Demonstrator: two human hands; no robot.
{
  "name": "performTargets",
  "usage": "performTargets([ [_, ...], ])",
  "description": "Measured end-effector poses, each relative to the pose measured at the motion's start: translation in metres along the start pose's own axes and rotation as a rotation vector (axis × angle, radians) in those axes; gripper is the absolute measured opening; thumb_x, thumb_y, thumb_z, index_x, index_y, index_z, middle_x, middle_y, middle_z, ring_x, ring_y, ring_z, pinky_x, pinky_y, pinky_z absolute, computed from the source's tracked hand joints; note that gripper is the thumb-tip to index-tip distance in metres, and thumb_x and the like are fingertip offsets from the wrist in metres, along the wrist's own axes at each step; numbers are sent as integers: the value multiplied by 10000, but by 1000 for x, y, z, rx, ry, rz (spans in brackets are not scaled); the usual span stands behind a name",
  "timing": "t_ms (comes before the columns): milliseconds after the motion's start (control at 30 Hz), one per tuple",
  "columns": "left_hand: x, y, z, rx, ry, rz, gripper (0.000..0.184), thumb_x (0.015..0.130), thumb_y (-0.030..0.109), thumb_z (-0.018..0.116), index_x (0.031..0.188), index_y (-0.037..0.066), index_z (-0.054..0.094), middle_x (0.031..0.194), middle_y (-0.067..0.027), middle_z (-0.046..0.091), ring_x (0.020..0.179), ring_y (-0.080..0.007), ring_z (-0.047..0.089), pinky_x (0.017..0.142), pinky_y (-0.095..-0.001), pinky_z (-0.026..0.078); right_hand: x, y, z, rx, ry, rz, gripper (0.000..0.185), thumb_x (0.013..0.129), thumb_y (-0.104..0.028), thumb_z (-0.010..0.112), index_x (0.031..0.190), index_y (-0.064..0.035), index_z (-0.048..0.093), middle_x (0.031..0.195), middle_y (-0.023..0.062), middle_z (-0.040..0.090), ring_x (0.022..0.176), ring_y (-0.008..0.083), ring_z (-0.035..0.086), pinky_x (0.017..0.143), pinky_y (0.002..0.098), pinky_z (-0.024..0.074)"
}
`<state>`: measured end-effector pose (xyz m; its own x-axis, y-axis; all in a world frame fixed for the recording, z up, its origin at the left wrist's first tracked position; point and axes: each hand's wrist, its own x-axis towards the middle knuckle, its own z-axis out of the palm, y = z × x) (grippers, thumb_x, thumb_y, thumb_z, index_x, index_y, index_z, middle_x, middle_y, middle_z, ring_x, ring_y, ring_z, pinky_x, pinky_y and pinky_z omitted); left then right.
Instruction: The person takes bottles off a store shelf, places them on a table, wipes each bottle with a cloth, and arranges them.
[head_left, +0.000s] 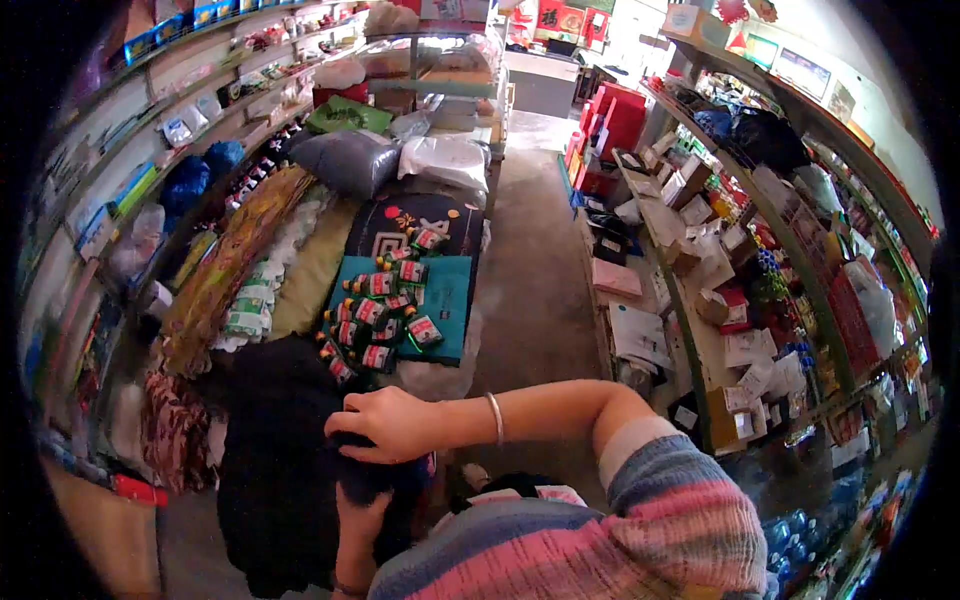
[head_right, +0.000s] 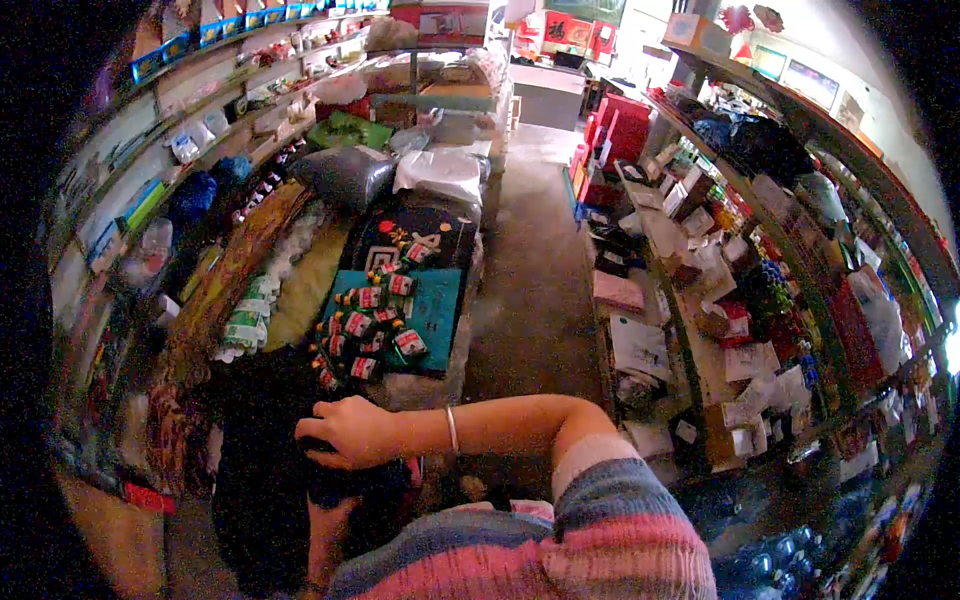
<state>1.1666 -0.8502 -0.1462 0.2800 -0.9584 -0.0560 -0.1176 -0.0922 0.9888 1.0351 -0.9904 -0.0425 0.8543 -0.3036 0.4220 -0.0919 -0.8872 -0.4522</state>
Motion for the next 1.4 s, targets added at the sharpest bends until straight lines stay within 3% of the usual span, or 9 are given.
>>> performTargets([
  [600,18,36,12,538,305,265,594,638,42,650,1183,-56,436,1092,-225,535,1029,-389,519,918,-450,404,60,21,-12,-24,-329,181,322,816,-237,566,1030,3,561,865,222,614,780,371,609,704,455,484],
  [733,35,6,-4,-118,-4,241,600,702,141,677,1240,33,436,1120,-133,545,945,-290,568,837,-393,465,58,71,-13,510,148,248,336,864,-254,523,1107,-24,549,953,158,634,861,318,611,797,420,472],
  [867,4,63,-3,-834,63,-98,336,823,176,607,1126,62,517,935,-115,583,743,-232,575,644,-333,480,42,60,-46,1804,329,453,481,892,-396,460,1216,-44,497,1164,108,579,1005,290,580,930,423,429],
  [933,0,69,-8,-851,118,-13,643,752,199,703,1273,33,364,1157,-129,514,962,-301,580,818,-384,506,30,41,-63,1779,436,567,410,922,-317,469,1241,-60,479,1167,92,573,997,222,589,890,369,469],
  [1000,8,42,-15,-837,89,104,490,859,185,584,1274,39,367,1114,-130,531,951,-303,581,794,-402,520,9,67,-31,1259,385,296,382,925,-256,487,1263,-78,466,1155,61,580,1008,192,584,864,335,479],
  [1167,24,26,-14,-900,91,204,472,912,311,505,1290,63,369,1111,-118,540,984,-276,566,851,-425,477,-12,35,-23,1326,441,579,439,915,-254,507,1298,-58,424,1203,81,545,1083,199,536,894,325,449],
  [1267,24,41,-4,-1063,101,24,520,921,410,451,1310,80,356,1170,-110,509,1048,-268,530,904,-424,444,-21,48,19,1471,373,354,506,921,-255,481,1351,-28,340,1354,119,403,1255,233,375,1036,349,301],
  [1300,26,53,5,-1117,106,-47,540,923,441,430,1320,85,349,1195,-109,495,1073,-267,515,924,-422,430,-13,30,4,1001,184,28,545,929,-255,451,1386,-25,265,1438,115,266,1339,242,217,1097,359,149],
  [1400,30,78,29,-1552,-48,-37,635,904,524,401,1348,78,315,1286,-102,424,1161,-274,450,978,-412,378,-8,-24,19,952,338,56,713,863,-341,544,1413,-35,208,1452,138,196,1346,248,184,1087,356,130],
])
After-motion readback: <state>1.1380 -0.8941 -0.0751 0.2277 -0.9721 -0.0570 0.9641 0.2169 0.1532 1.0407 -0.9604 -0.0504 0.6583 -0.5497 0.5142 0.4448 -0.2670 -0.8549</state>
